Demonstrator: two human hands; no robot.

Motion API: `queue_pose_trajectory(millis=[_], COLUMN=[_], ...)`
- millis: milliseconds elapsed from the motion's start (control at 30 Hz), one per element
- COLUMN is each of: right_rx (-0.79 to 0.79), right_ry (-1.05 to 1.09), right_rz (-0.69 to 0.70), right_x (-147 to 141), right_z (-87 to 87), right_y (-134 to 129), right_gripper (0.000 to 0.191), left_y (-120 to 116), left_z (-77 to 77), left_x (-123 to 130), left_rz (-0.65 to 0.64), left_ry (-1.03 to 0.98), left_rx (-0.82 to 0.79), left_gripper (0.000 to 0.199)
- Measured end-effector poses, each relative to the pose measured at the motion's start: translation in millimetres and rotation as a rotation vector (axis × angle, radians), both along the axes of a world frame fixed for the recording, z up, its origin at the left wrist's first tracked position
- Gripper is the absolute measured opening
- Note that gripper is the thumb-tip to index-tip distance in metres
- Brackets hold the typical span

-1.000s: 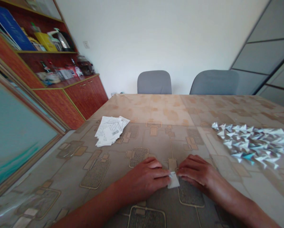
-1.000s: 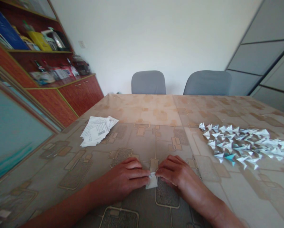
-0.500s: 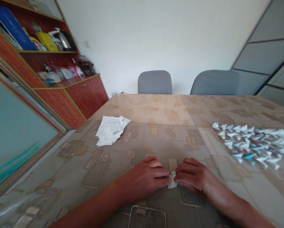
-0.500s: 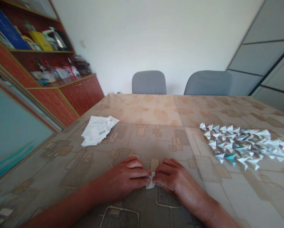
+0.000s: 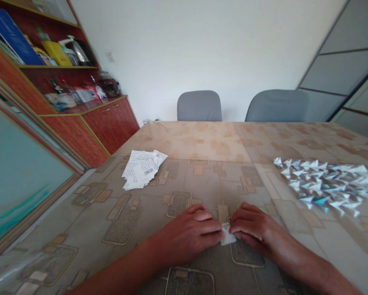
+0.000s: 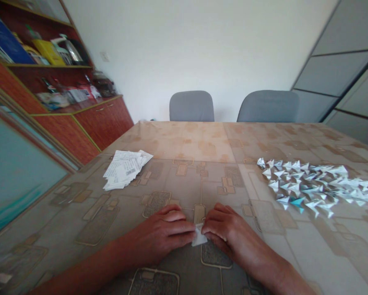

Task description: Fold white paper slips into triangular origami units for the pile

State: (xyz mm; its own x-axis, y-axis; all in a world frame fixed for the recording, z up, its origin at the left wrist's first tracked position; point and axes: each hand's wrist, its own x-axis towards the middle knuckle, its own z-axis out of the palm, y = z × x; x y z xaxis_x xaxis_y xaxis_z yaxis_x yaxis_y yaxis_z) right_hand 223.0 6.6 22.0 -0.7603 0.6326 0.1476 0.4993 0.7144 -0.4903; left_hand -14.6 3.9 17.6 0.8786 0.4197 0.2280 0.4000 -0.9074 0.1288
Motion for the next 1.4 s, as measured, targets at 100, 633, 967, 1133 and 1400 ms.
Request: queue_pose_trajectory(millis=[100,633,967,1133,1400], right_rx=[0.041,0.095,0.091,0.010,-0.074], right_ry=[0.002,-0.022,-0.030,0.001,0.015], right_rz=[-0.009,-0.010,-0.008,-0.056,-0.283], right_x=[2.2,1.4,-0.8,-0.4,-4.9], right_z=[-2.0,-0.4,-5.3,-10.1,-16.7], right_y=[1.5,4.3,2.7,2.9,1.9], right_gripper=[0.029,0.031,0.022,0.019,0.011], left_y=[1.7,8.9,8.2,8.4,6.8], left_z=[0.5,-3.1,-2.4,-2.1,1.7], left_x=[0.2,-0.4,0.5,-1.5,-0.4], left_rz=[0.007,-0.011,-0.009,-0.027,-0.012], left_ry=[0.002,-0.028,-0.022,-0.036,-0.017], left_rx=[-0.010,-0.055,-0.043,0.012,0.010], left_gripper=[0.016,0.017,0.018,0.018,0.019])
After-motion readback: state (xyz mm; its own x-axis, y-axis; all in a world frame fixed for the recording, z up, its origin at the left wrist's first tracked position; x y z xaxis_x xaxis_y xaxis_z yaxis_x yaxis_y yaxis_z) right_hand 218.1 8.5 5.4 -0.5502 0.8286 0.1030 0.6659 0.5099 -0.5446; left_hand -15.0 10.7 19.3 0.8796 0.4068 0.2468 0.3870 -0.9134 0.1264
